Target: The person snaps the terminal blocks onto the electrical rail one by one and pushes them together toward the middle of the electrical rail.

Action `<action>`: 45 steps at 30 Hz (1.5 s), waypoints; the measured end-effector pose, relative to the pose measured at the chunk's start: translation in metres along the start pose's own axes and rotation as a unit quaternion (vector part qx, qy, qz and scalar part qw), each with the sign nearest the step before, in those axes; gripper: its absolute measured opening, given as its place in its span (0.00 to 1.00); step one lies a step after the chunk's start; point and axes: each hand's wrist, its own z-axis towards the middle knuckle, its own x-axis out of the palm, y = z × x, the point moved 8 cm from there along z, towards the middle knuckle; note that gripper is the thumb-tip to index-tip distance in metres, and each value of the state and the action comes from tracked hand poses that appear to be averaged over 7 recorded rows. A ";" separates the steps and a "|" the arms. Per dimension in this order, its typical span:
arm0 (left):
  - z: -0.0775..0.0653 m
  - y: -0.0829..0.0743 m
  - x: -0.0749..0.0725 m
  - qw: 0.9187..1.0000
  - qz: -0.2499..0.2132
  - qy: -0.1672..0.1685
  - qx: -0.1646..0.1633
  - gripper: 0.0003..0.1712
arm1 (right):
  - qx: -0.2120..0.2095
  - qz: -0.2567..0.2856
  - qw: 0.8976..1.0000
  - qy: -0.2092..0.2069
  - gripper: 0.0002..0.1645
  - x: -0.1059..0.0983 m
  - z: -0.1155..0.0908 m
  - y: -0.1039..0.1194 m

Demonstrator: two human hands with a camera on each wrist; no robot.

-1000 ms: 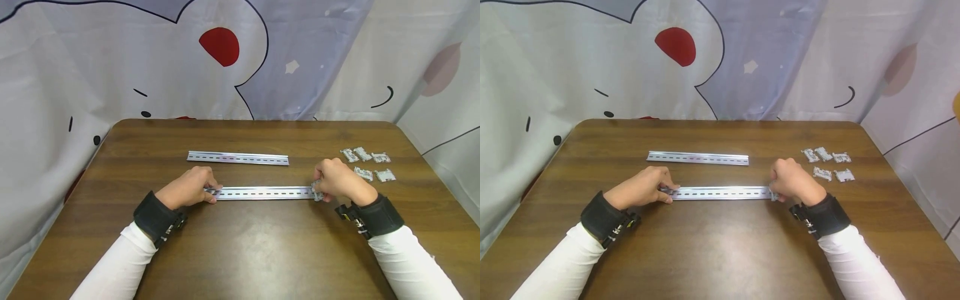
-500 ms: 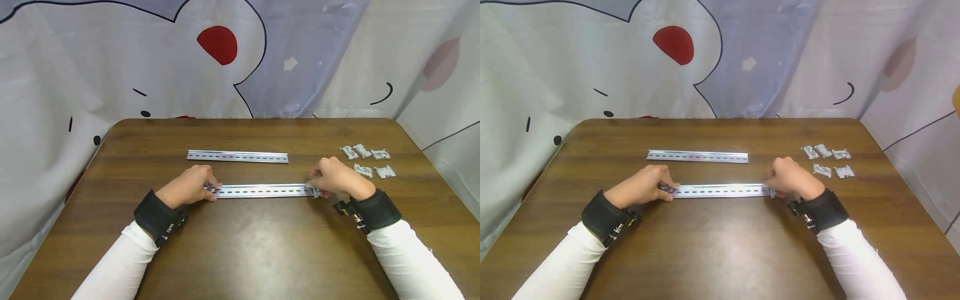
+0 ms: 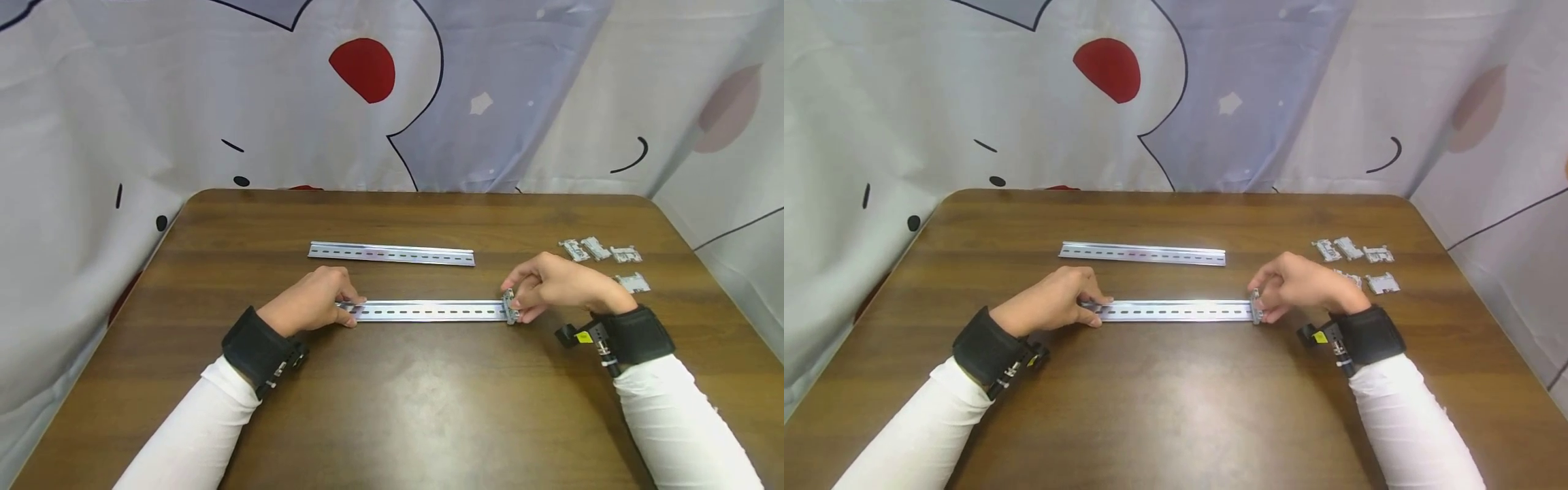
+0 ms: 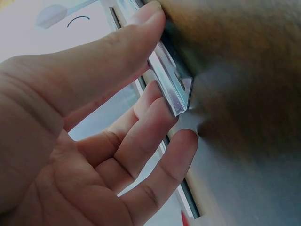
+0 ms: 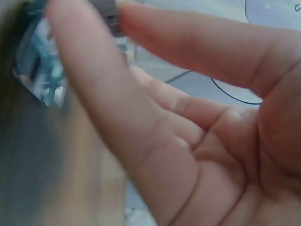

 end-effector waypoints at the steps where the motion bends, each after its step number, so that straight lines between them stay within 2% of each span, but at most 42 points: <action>1: 0.000 0.000 0.000 1.000 0.002 0.000 0.002 0.22 | -0.003 0.013 1.000 0.005 0.21 0.003 0.003 -0.001; 8: 0.002 0.002 -0.001 1.000 0.005 0.006 -0.007 0.22 | -0.034 0.059 0.997 0.020 0.23 0.029 0.026 0.018; 14: 0.002 0.002 -0.002 1.000 0.003 0.003 -0.005 0.22 | -0.037 0.077 0.996 0.012 0.20 0.047 0.042 0.037; 20: 0.004 0.003 -0.002 1.000 0.003 0.005 -0.010 0.23 | -0.050 0.148 0.988 0.010 0.22 0.068 0.059 0.052; 26: 0.006 0.003 -0.003 1.000 0.004 0.004 -0.010 0.23 | -0.060 0.167 0.984 0.003 0.21 0.081 0.070 0.066; 32: 0.007 0.002 -0.002 1.000 0.005 0.002 -0.007 0.23 | -0.066 0.153 0.986 -0.009 0.20 0.085 0.070 0.069; 39: 0.006 0.005 0.001 1.000 -0.005 0.004 -0.013 0.23 | -0.072 0.112 0.991 -0.016 0.20 0.086 0.064 0.068; 42: 0.005 0.006 0.002 1.000 -0.012 0.006 -0.017 0.23 | -0.069 0.079 0.994 -0.034 0.20 0.078 0.058 0.064; 45: 0.003 0.007 0.002 1.000 -0.018 0.006 -0.017 0.22 | -0.061 0.021 0.995 -0.071 0.20 0.063 0.049 0.056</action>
